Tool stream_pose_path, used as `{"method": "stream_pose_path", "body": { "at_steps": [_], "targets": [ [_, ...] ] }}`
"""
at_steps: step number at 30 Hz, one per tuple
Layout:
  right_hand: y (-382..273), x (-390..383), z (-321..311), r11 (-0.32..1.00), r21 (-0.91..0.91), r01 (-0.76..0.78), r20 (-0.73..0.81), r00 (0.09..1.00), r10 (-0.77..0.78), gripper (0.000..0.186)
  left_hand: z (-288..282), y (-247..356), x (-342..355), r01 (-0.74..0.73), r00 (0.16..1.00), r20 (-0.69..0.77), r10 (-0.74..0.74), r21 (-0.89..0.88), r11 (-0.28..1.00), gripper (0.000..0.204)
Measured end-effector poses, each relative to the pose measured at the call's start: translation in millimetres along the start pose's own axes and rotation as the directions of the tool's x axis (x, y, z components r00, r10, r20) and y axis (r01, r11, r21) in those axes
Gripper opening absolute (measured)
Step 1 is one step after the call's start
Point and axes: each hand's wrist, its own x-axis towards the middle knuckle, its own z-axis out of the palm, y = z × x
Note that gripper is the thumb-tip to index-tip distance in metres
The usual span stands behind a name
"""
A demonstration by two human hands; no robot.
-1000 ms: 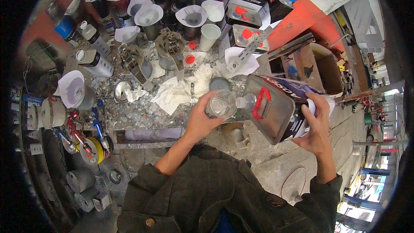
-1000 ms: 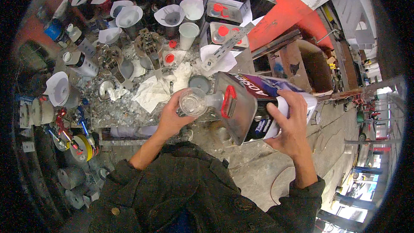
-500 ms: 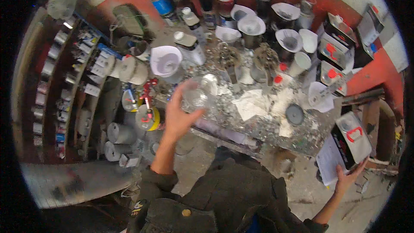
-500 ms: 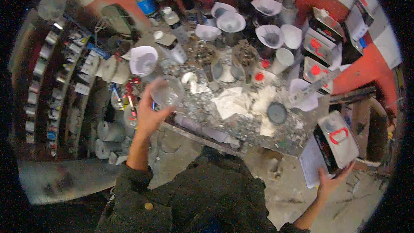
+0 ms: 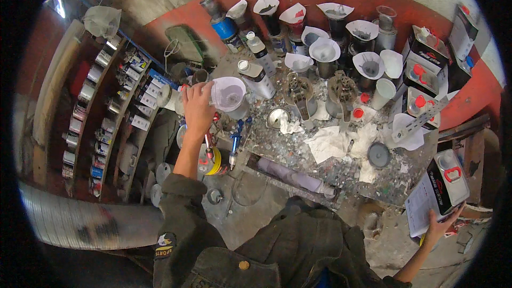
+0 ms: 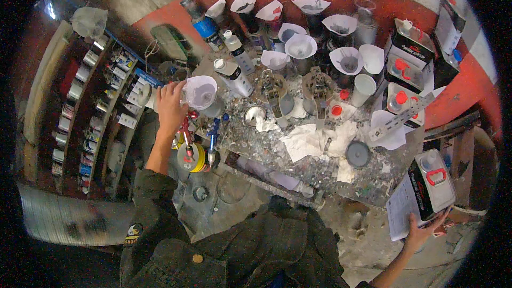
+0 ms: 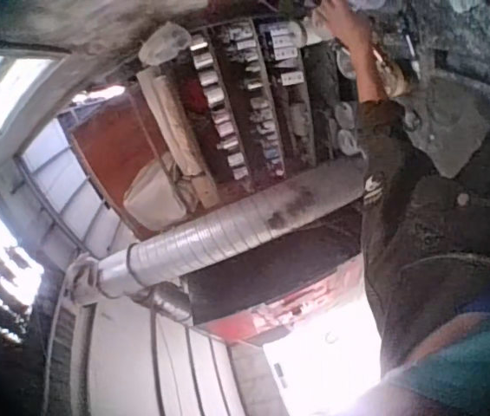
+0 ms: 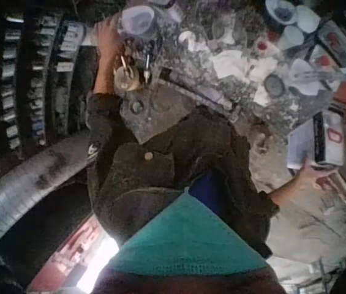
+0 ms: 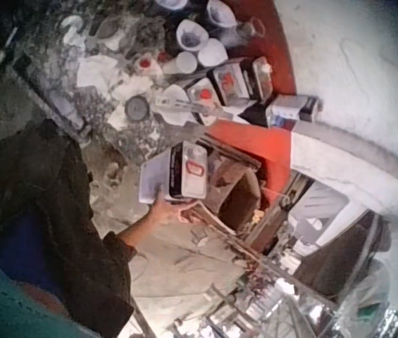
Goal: The person stirs a liquid in a bucket, then pours liquid from several metal cans into a plastic cup using a funnel. The person also scrapes residue from a funnel with a metal tool.
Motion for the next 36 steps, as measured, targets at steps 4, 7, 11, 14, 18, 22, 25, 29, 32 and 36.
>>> {"method": "stream_pose_path", "body": {
  "at_steps": [4,7,11,14,18,22,25,29,32,36],
  "targets": [
    [-6,1,7,0.999,-0.030,-0.038,-0.021,0.999,0.037,0.112,1,-2,2,-0.092,0.993,-0.049,0.106,0.225,0.970,0.058],
    [11,3,12,1.000,-0.027,-0.007,-0.075,0.997,0.005,0.110,-4,0,3,-0.058,0.986,-0.145,0.085,0.178,0.982,0.058],
    [44,6,27,0.993,0.119,0.020,-0.193,0.981,0.004,0.116,1,-5,-1,0.358,0.894,-0.085,-0.440,-0.454,0.816,0.064],
    [78,-1,49,0.997,0.064,-0.053,-0.312,0.947,0.071,0.120,-24,19,-15,0.456,0.790,0.234,-0.567,-0.842,0.288,0.061],
    [93,-12,74,0.995,0.061,-0.085,-0.394,0.913,0.102,0.125,-10,85,-60,0.474,0.780,0.417,-0.467,-0.880,0.007,0.066],
    [55,-22,92,0.966,0.259,-0.015,-0.350,0.930,0.108,0.129,37,178,-119,0.444,0.880,0.432,-0.197,-0.896,0.022,0.078],
    [63,-34,98,0.967,0.212,-0.143,-0.281,0.939,0.200,0.129,50,261,-143,0.537,0.837,0.539,0.091,-0.842,0.051,0.078],
    [95,-48,90,0.966,0.013,-0.257,-0.123,0.959,0.256,0.121,63,364,-162,0.595,0.775,0.538,0.332,-0.798,-0.093,0.078],
    [70,-60,75,0.937,0.098,-0.336,-0.032,0.940,0.341,0.103,74,432,-158,0.451,0.753,0.446,0.484,-0.885,0.114,0.078],
    [43,-108,46,0.823,0.018,-0.567,0.100,0.820,0.563,0.085,83,517,-157,0.373,0.767,0.403,0.500,-0.913,0.164,0.076]
  ]
}}
